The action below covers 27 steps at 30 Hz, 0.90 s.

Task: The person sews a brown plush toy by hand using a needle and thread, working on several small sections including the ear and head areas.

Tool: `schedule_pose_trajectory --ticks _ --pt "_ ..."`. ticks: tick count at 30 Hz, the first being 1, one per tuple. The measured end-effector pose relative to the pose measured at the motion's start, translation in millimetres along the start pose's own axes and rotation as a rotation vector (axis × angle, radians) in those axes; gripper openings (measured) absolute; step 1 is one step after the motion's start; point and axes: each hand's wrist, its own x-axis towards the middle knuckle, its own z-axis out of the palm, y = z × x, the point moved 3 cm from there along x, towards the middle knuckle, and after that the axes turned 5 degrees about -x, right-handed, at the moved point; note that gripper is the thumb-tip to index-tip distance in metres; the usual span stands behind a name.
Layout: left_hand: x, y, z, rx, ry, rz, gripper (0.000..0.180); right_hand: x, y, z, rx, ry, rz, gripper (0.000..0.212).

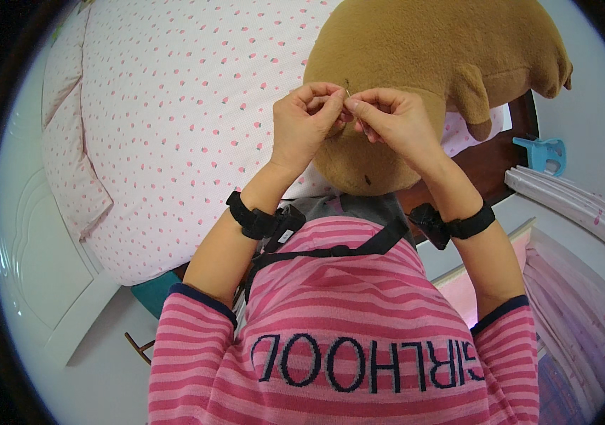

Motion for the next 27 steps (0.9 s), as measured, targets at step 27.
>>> schedule_pose_trajectory --ticks 27 --pt "-1.4 -1.0 3.7 -0.045 0.013 0.004 0.019 2.5 0.7 -2.0 -0.041 0.004 0.017 0.024"
